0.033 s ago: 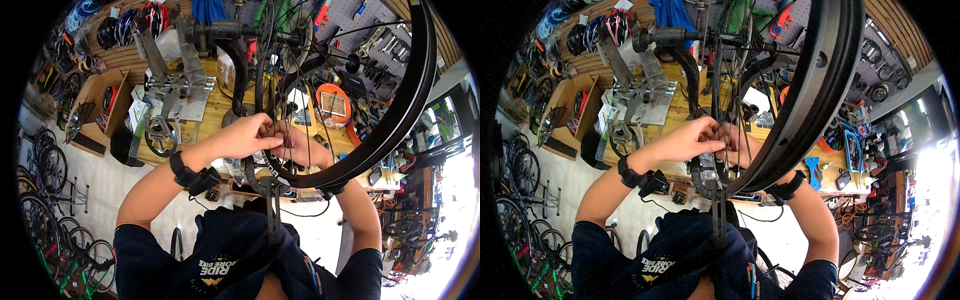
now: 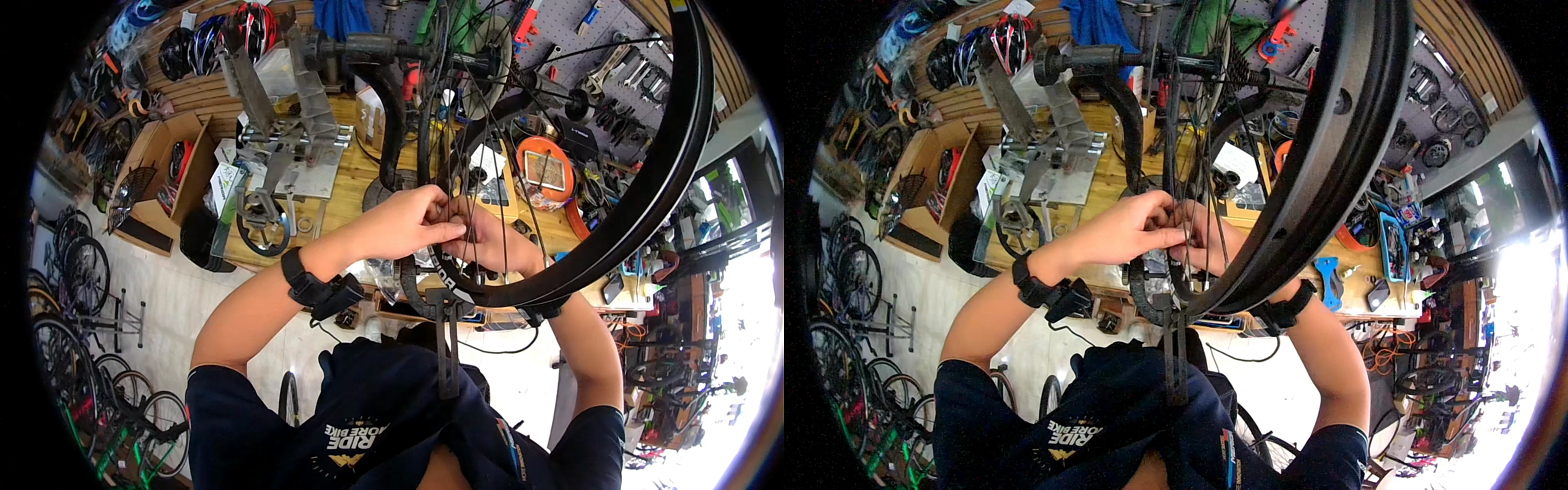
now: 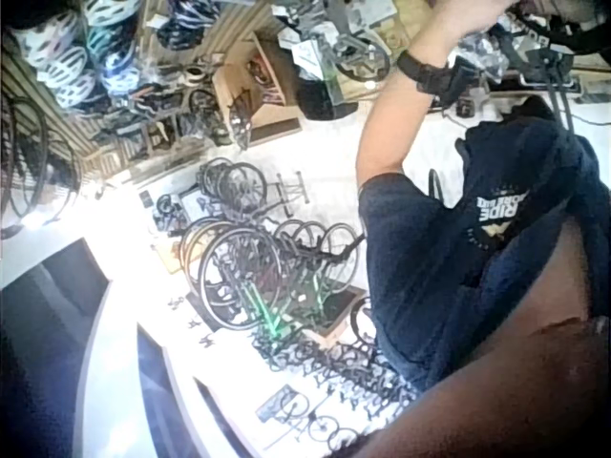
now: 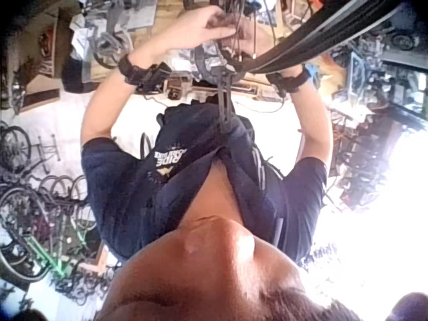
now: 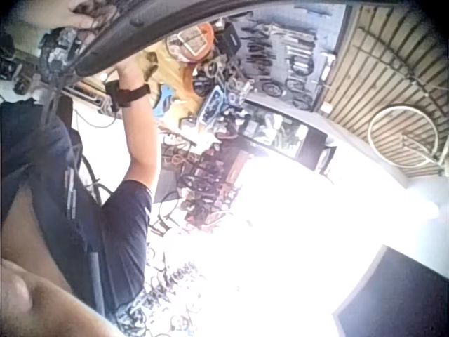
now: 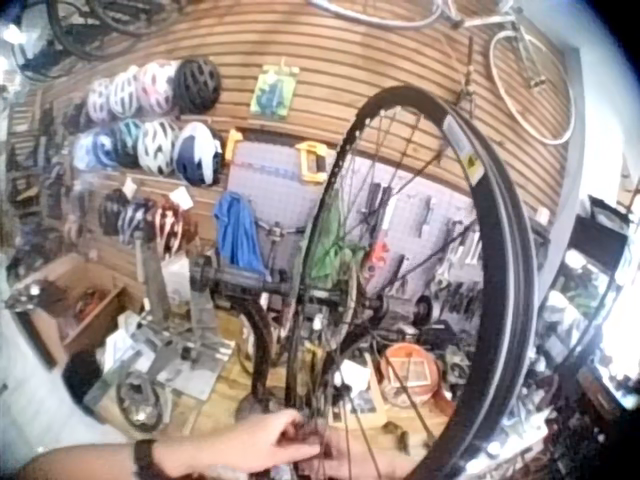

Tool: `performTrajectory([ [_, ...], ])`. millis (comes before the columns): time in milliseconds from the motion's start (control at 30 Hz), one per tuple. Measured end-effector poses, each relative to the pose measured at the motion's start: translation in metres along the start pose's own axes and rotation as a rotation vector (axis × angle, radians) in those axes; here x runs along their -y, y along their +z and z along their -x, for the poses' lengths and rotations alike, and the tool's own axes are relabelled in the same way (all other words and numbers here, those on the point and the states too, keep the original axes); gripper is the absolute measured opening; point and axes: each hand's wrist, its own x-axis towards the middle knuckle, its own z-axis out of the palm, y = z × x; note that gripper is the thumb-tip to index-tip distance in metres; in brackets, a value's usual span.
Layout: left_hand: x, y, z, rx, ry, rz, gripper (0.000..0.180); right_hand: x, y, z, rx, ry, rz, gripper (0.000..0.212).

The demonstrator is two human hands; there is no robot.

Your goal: The person uses a spoke wrench to adjust tension on the spokes of a bicycle wheel held in a truing stand while checking for alignment with a gauge.

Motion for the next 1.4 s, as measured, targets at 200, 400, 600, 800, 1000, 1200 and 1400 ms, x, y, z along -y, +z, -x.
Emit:
performTrajectory([
  [200,-0.004,0.000,-0.008,0.016,-0.021,-0.064,0.039,-0.006,-0.007,0.013,-0.039,0.020,-0.053,0.036],
  [400,0.000,0.027,-0.016,-0.237,0.041,-0.298,0.032,0.008,-0.015,0.016,-0.034,0.092,0.158,0.039],
  [600,0.002,0.031,-0.024,-0.226,-0.095,-0.223,0.017,0.018,-0.010,0.017,-0.126,0.110,0.459,0.038],
  [800,0.011,0.016,-0.032,0.169,-0.095,0.129,0.017,0.002,-0.019,0.033,-0.167,0.021,0.176,0.029],
  [1000,0.022,-0.009,-0.020,0.547,-0.131,0.747,0.035,-0.007,-0.023,0.051,-0.192,-0.021,0.160,0.027],
  [1200,0.038,0.004,-0.024,0.360,-0.026,0.578,0.020,-0.009,-0.023,0.052,-0.188,-0.024,0.164,0.025],
  [1400,0.014,0.027,-0.023,-0.130,-0.214,-0.189,0.029,0.002,-0.006,0.036,-0.243,0.053,0.139,0.035],
])
